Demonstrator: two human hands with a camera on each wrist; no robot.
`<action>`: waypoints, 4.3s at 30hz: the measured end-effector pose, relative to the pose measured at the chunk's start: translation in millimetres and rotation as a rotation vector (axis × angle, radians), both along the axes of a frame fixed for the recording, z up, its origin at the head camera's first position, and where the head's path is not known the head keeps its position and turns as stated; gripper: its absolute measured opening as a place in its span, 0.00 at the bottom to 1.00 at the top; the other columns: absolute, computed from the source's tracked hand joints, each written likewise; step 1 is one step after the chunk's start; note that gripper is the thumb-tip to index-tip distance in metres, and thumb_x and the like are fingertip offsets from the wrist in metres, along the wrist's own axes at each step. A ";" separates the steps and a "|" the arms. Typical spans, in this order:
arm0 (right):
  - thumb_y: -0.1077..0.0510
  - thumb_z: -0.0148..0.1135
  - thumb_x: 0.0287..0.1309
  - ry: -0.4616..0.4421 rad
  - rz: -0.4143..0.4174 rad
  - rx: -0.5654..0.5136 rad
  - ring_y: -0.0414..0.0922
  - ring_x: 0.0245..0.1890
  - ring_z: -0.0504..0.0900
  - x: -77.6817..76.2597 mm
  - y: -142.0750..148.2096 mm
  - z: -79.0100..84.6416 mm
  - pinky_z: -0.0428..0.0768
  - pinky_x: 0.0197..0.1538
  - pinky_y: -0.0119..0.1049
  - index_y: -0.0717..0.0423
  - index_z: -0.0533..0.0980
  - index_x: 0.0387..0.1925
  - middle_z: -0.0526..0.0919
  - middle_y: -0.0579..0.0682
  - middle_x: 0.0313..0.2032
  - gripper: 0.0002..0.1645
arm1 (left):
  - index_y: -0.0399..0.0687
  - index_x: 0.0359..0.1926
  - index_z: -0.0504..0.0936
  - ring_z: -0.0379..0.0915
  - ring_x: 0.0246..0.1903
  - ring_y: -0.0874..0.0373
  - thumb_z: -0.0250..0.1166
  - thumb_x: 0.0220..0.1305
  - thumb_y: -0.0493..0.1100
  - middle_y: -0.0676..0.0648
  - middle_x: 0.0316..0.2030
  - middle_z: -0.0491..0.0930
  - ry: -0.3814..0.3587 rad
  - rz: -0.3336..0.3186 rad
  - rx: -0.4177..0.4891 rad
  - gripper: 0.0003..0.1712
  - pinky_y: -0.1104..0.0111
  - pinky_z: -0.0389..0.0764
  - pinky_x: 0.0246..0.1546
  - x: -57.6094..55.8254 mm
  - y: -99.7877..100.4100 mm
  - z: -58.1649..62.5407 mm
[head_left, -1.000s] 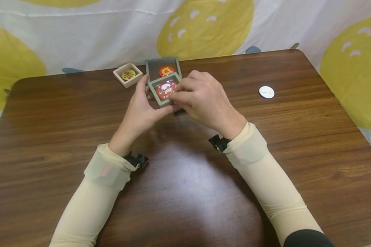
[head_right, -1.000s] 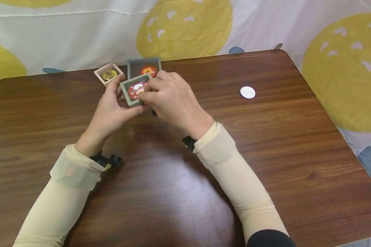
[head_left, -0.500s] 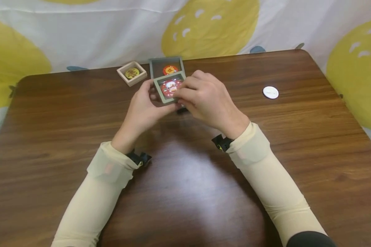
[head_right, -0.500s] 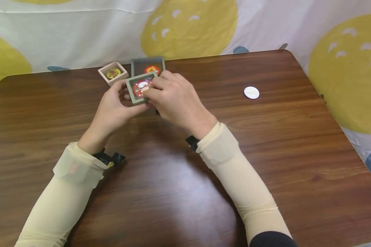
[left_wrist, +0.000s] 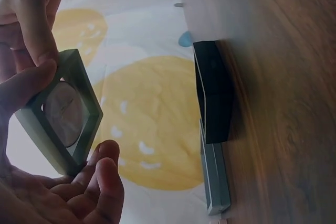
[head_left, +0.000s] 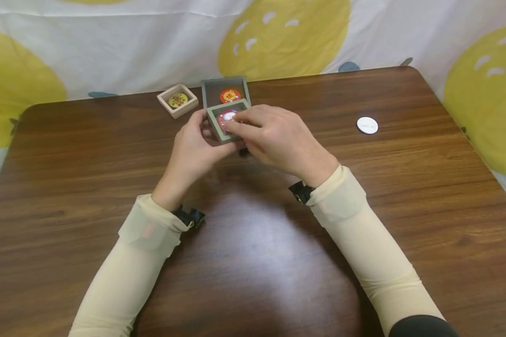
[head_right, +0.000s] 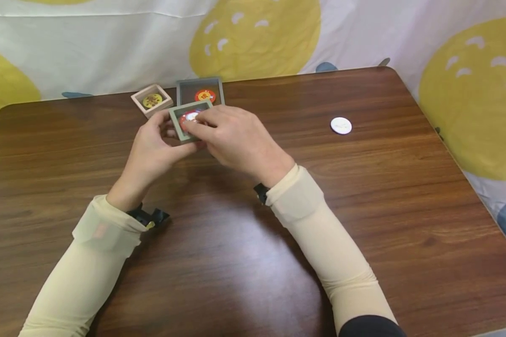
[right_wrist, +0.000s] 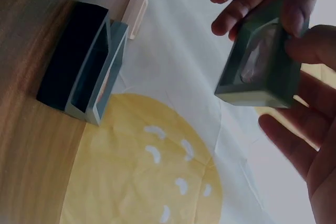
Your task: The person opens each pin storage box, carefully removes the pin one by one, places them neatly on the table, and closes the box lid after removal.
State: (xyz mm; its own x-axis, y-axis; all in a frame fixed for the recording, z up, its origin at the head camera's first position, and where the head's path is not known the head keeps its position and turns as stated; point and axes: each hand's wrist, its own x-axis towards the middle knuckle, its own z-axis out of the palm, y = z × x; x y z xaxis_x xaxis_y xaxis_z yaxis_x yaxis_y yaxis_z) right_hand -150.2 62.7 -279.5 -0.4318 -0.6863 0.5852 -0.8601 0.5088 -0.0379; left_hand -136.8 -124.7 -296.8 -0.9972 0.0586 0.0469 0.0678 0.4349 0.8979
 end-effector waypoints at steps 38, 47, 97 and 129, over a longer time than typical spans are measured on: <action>0.70 0.53 0.53 0.191 0.008 -0.023 0.46 0.37 0.87 8.0 -13.7 -5.7 0.86 0.36 0.43 0.56 0.82 0.42 0.89 0.51 0.38 0.17 | 0.41 0.59 0.72 0.79 0.40 0.51 0.72 0.47 0.41 0.38 0.44 0.83 -0.009 -0.039 -0.048 0.35 0.66 0.79 0.42 -2.3 -5.4 3.4; 0.71 0.55 0.55 0.158 0.046 -0.048 0.47 0.41 0.86 7.1 -10.2 -1.3 0.86 0.43 0.43 0.58 0.81 0.43 0.88 0.53 0.39 0.16 | 0.38 0.67 0.58 0.77 0.48 0.48 0.70 0.51 0.35 0.38 0.57 0.74 0.009 -0.059 0.121 0.44 0.66 0.82 0.44 -2.0 -1.4 2.5; 0.66 0.61 0.53 0.143 0.004 0.063 0.49 0.44 0.85 18.4 -3.8 15.5 0.83 0.25 0.45 0.42 0.79 0.51 0.83 0.52 0.50 0.24 | 0.29 0.67 0.57 0.73 0.43 0.67 0.53 0.51 0.23 0.32 0.57 0.70 0.010 -0.265 0.496 0.38 0.84 0.77 0.38 -1.4 1.8 -5.4; 0.68 0.56 0.51 0.143 0.055 0.094 0.46 0.13 0.75 18.9 -9.7 6.7 0.71 0.13 0.40 0.53 0.79 0.46 0.84 0.51 0.50 0.19 | 0.31 0.58 0.72 0.72 0.33 0.66 0.63 0.54 0.30 0.48 0.38 0.78 -0.016 -0.280 0.293 0.28 0.82 0.76 0.33 0.7 -7.6 1.2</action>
